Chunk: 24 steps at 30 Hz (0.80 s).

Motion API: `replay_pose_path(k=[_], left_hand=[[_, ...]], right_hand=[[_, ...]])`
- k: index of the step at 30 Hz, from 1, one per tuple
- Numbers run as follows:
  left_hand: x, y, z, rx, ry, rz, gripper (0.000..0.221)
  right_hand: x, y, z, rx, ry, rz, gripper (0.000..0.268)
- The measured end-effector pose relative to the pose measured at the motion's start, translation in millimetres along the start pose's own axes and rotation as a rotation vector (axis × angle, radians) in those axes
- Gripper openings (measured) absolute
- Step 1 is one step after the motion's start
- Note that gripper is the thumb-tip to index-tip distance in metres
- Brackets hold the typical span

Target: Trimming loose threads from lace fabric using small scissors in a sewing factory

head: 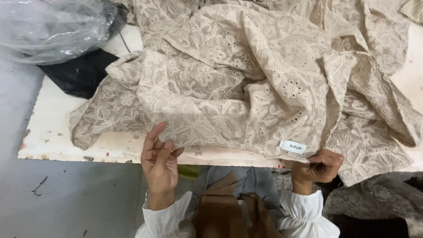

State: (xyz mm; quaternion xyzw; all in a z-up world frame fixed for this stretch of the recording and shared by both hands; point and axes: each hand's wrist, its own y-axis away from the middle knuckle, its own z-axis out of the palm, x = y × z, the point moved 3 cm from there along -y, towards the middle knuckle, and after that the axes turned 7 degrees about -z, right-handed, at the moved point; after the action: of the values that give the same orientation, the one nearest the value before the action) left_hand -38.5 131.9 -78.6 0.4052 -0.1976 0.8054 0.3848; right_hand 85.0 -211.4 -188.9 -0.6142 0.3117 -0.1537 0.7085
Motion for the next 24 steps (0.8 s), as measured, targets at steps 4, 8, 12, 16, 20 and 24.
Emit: replay_pose_path(k=[4, 8, 12, 16, 20, 24], left_hand=[[5, 4, 10, 0.039, -0.028, -0.057, 0.039], [-2, 13, 26, 0.178, -0.484, 0.205, 0.041], [-25, 61, 48, 0.291, -0.854, 0.667, 0.051], [-52, 84, 99, -0.261, -0.747, -0.001, 0.020], [-155, 86, 87, -0.347, -0.225, -0.732, 0.040], [-124, 62, 103, -0.249, 0.030, -0.304, 0.045]], right_hand=[[-34, -46, 25, -0.051, -0.400, -0.257, 0.030], [-52, -60, 31, 0.067, -0.122, -0.089, 0.038], [-58, -55, 27, 0.047, -0.007, 0.021, 0.033], [-58, -55, 26, 0.090, -0.082, -0.024, 0.032], [-63, -60, 27, -0.024, -0.010, 0.031, 0.029], [-74, -82, 27, -0.525, -0.279, 0.091, 0.015]])
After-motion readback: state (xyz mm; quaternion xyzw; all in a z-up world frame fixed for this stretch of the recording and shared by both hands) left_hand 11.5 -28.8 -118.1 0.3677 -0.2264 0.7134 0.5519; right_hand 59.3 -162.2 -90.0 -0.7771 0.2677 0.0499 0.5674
